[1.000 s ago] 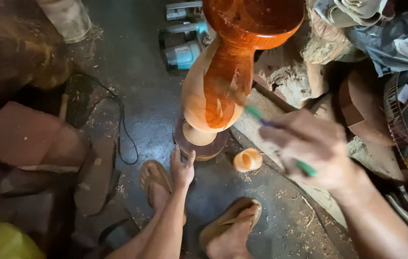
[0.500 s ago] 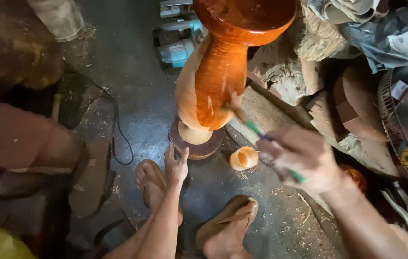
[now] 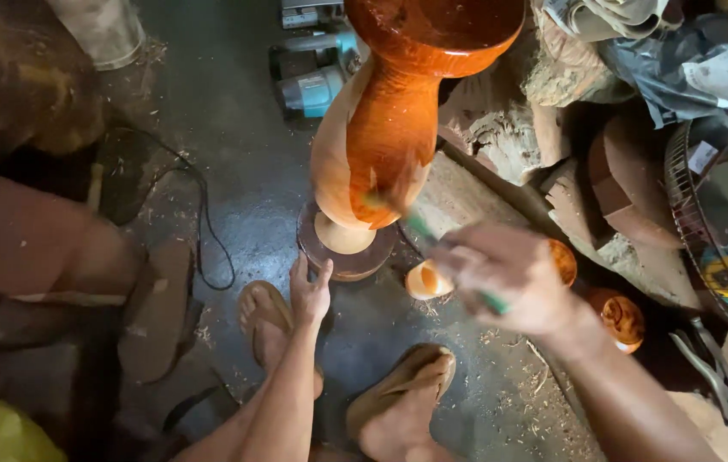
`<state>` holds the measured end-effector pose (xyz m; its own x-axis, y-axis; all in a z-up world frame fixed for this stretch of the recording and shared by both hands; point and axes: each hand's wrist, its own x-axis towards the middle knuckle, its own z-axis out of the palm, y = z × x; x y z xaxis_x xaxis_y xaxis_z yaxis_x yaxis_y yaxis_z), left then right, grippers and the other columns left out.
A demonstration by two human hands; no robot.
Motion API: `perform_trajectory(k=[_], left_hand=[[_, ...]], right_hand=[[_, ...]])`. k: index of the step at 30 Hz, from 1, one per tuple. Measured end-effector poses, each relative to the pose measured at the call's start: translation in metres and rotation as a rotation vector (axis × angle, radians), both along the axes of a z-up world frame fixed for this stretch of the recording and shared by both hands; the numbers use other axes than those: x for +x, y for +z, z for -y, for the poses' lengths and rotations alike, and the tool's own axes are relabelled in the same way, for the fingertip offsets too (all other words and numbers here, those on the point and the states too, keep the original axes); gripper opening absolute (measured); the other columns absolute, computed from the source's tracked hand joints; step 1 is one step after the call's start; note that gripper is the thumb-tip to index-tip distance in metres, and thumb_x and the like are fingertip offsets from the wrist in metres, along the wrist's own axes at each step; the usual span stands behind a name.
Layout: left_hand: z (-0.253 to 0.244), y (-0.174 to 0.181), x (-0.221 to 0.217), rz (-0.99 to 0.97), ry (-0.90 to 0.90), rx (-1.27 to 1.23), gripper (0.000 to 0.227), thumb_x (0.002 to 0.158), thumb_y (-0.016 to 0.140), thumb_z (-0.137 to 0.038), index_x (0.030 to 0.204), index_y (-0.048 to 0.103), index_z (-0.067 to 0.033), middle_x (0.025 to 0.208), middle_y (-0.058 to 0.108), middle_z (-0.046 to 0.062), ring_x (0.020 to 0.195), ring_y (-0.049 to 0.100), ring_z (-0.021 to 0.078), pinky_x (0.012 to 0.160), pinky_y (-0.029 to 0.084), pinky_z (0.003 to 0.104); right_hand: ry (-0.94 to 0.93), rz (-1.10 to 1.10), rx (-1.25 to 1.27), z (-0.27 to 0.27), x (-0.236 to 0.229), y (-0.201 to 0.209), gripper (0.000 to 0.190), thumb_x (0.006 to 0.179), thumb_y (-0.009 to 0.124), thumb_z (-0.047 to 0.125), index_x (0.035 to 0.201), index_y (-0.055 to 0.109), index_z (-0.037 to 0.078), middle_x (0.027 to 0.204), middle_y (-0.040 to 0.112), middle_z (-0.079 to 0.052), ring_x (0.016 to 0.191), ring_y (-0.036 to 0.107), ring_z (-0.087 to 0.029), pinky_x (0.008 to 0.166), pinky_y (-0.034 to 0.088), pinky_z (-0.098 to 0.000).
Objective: Applying a liquid stain or finish to a turned wooden pedestal using a paintbrush
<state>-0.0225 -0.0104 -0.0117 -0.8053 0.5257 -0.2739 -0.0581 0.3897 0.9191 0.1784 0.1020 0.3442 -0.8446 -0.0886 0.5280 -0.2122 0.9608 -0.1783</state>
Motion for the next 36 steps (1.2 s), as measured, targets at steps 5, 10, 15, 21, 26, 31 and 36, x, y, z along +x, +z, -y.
perform_trajectory(k=[5,10,15,21,26,31,36], left_hand=[[-0.003,-0.024,0.001,0.021,-0.008,-0.037,0.088,0.085,0.061,-0.061,0.157,0.041,-0.0136,0.157,0.042,0.011,0.147,0.039,0.0272,0.118,0.034,0.04],[-0.003,-0.04,0.014,-0.241,0.025,0.042,0.085,0.088,0.069,-0.053,0.146,0.05,0.0058,0.148,0.052,0.025,0.142,0.044,0.0354,0.118,0.033,0.043],[0.0,-0.05,0.021,-0.351,0.033,0.079,0.067,0.089,0.071,-0.047,0.129,0.063,0.0074,0.137,0.059,0.023,0.132,0.052,0.0339,0.114,0.038,0.042],[0.005,-0.029,0.025,-0.592,0.112,0.178,0.033,0.082,0.081,-0.036,0.088,0.077,-0.0041,0.108,0.071,0.016,0.1,0.07,0.0355,0.083,0.057,0.046],[0.006,-0.005,0.019,-0.506,0.118,0.004,0.031,0.086,0.075,-0.046,0.076,0.066,-0.0178,0.092,0.062,0.005,0.091,0.063,0.0294,0.077,0.049,0.044],[-0.002,0.001,0.001,-0.115,-0.02,-0.058,0.094,0.081,0.069,-0.055,0.156,0.038,-0.0076,0.155,0.044,0.021,0.143,0.04,0.0405,0.116,0.032,0.049],[0.004,0.018,0.005,-0.003,-0.11,-0.139,0.102,0.082,0.063,-0.062,0.163,0.023,-0.0147,0.169,0.023,0.014,0.155,0.021,0.033,0.123,0.023,0.049]], right_hand=[[-0.055,-0.26,0.234,-0.012,-0.011,0.03,0.02,0.102,0.059,0.014,0.094,0.069,-0.002,0.098,0.072,-0.025,0.08,0.072,-0.029,0.066,0.064,-0.0402],[-0.079,-0.095,0.532,0.011,-0.006,-0.002,0.01,0.1,0.067,0.014,0.105,0.067,0.005,0.089,0.069,-0.009,0.078,0.069,-0.021,0.057,0.061,-0.0324],[-0.002,0.115,0.375,0.031,0.009,-0.042,0.026,0.096,0.061,0.012,0.12,0.063,0.002,0.087,0.065,-0.008,0.069,0.062,-0.017,0.06,0.058,-0.0352],[-0.038,-0.08,0.239,-0.005,-0.016,0.035,0.015,0.1,0.064,0.016,0.1,0.071,0.004,0.081,0.064,-0.011,0.063,0.064,-0.021,0.055,0.059,-0.0339],[-0.207,-0.232,0.67,0.004,-0.023,0.054,0.011,0.108,0.062,0.014,0.112,0.069,0.007,0.096,0.069,-0.012,0.079,0.07,-0.026,0.057,0.061,-0.0349],[-0.048,0.052,0.668,0.021,-0.007,-0.013,0.023,0.097,0.063,0.025,0.113,0.064,0.009,0.096,0.072,-0.011,0.074,0.067,-0.02,0.059,0.057,-0.0371],[-0.006,0.101,0.228,0.031,-0.017,0.007,0.012,0.095,0.06,0.002,0.107,0.064,0.003,0.087,0.069,-0.012,0.068,0.064,-0.023,0.057,0.055,-0.0358]])
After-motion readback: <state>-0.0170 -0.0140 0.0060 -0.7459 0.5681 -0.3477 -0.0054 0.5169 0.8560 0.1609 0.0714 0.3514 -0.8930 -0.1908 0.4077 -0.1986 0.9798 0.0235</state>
